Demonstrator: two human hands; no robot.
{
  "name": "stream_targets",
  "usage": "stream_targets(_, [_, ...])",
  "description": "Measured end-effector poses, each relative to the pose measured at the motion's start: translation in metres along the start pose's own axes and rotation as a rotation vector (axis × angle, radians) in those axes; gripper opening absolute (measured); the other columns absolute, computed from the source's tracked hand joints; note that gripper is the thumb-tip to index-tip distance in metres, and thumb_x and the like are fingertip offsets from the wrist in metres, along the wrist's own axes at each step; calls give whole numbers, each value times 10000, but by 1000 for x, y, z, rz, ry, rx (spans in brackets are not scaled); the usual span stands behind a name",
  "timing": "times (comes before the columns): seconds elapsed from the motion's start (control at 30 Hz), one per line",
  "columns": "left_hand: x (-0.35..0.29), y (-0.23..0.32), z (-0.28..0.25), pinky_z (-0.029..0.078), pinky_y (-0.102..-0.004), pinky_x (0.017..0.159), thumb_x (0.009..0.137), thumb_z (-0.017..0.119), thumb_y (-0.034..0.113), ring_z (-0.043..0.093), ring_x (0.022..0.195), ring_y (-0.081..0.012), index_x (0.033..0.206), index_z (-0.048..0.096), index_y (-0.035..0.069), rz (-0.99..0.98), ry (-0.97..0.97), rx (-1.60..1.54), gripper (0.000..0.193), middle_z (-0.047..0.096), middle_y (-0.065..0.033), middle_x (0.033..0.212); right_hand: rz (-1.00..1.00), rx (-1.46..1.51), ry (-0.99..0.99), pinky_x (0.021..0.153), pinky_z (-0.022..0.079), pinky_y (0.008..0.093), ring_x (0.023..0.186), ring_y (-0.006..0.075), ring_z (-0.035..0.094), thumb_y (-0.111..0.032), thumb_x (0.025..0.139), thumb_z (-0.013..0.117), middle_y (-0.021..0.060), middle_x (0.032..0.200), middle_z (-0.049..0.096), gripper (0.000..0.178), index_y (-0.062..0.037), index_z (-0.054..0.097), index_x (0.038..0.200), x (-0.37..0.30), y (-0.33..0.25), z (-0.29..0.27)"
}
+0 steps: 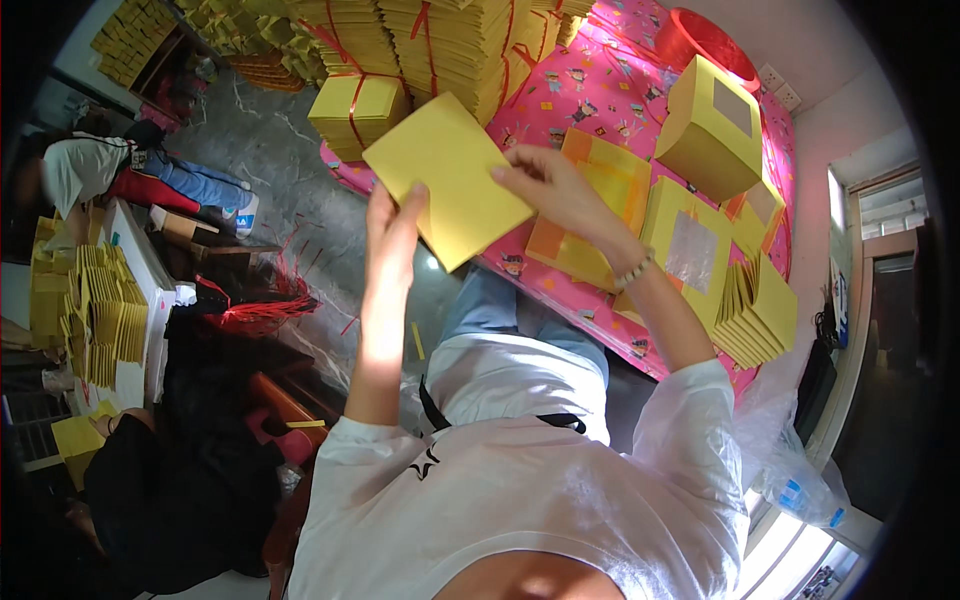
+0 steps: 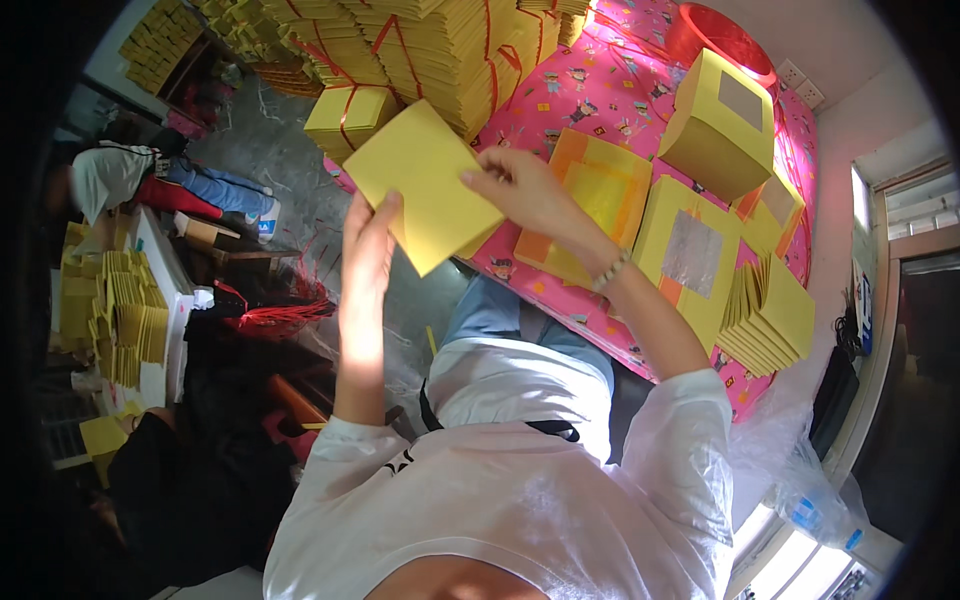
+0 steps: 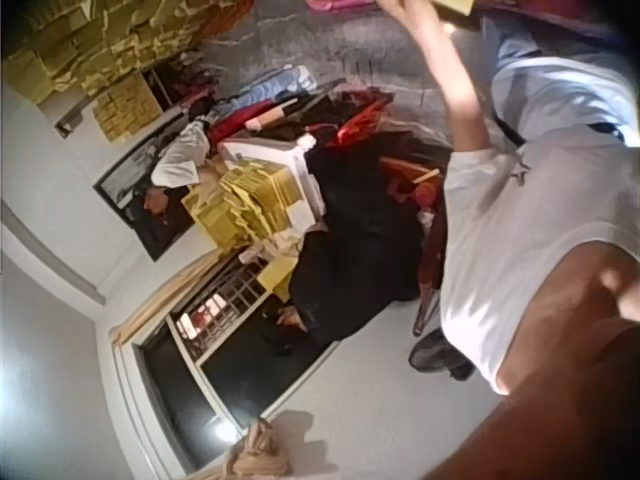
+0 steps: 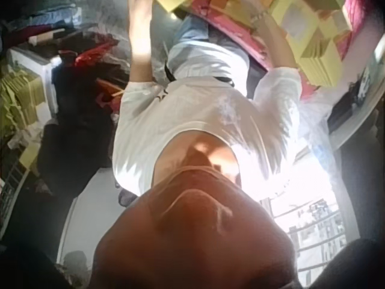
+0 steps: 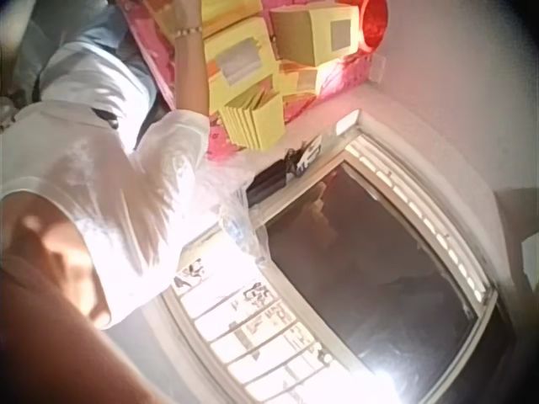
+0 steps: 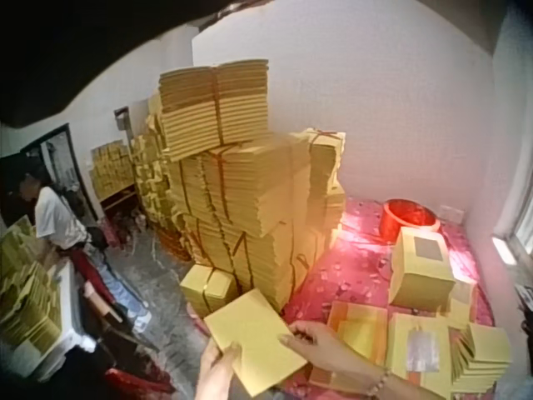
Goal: The person repeatedly folds yellow rectangular paper sheets in half by hand. They pick up a sheet, fold it, and place it onto a growing stack on the table. The process is continuous and repetitive throughout the clip.
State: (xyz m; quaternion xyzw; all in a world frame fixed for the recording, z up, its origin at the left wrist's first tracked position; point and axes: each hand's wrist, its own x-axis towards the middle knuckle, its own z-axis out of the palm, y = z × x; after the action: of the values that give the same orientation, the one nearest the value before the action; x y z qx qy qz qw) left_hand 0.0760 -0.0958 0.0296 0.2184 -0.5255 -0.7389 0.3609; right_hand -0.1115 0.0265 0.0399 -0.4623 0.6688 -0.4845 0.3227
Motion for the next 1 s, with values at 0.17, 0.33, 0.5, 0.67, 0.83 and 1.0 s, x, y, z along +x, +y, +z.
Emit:
stream_targets(0.17, [40, -27, -19, 489, -298, 871, 935, 592, 102, 609, 1034, -166, 1266, 482, -57, -118, 22, 119, 383, 613, -126, 1159, 39, -281, 119, 674, 479, 293, 728, 117, 592, -339, 864, 679, 51, 801, 642, 400, 21, 644, 1034, 39, 10, -8])
stream_targets(0.33, [45, -55, -25, 509, -293, 805, 929, 606, 100, 632, 970, -158, 1235, 515, -50, -122, 36, 196, 353, 642, -118, 1100, 88, -310, 103, 684, 494, 327, 714, 164, 618, -342, 832, 693, 78, 788, 662, 388, -26, 655, 1054, 48, 26, -7])
stream_targets(0.5, [43, -69, -26, 478, -325, 882, 895, 604, 55, 606, 1016, -178, 1219, 517, -67, -136, 45, 219, 356, 635, -136, 1112, 148, -313, 92, 725, 507, 351, 796, 218, 667, -370, 785, 709, 100, 872, 699, 406, -77, 677, 1065, 47, 42, -4])
stream_targets(0.67, [46, -72, -28, 475, -318, 890, 887, 600, 31, 609, 1012, -177, 1233, 504, -61, -165, 42, 218, 371, 626, -139, 1130, 174, -307, 98, 736, 509, 349, 818, 216, 666, -385, 746, 731, 89, 890, 698, 401, -107, 702, 1034, 45, 45, -7])
stream_targets(0.83, [44, -75, -22, 479, -321, 887, 867, 624, 37, 616, 994, -185, 1230, 466, -80, -91, 81, 318, 413, 624, -149, 1115, 198, -318, 100, 742, 512, 360, 830, 221, 665, -379, 732, 736, 87, 885, 695, 380, -125, 714, 1013, 46, 52, -8])
stream_targets(1.0, [47, -77, -23, 474, -391, 887, 792, 712, 114, 605, 1022, -291, 1247, 410, -107, 27, 142, 638, 589, 587, -216, 1138, 150, -440, 178, 734, 517, 406, 810, 266, 670, -375, 730, 738, 111, 859, 695, 363, -122, 711, 988, 41, 48, -1])
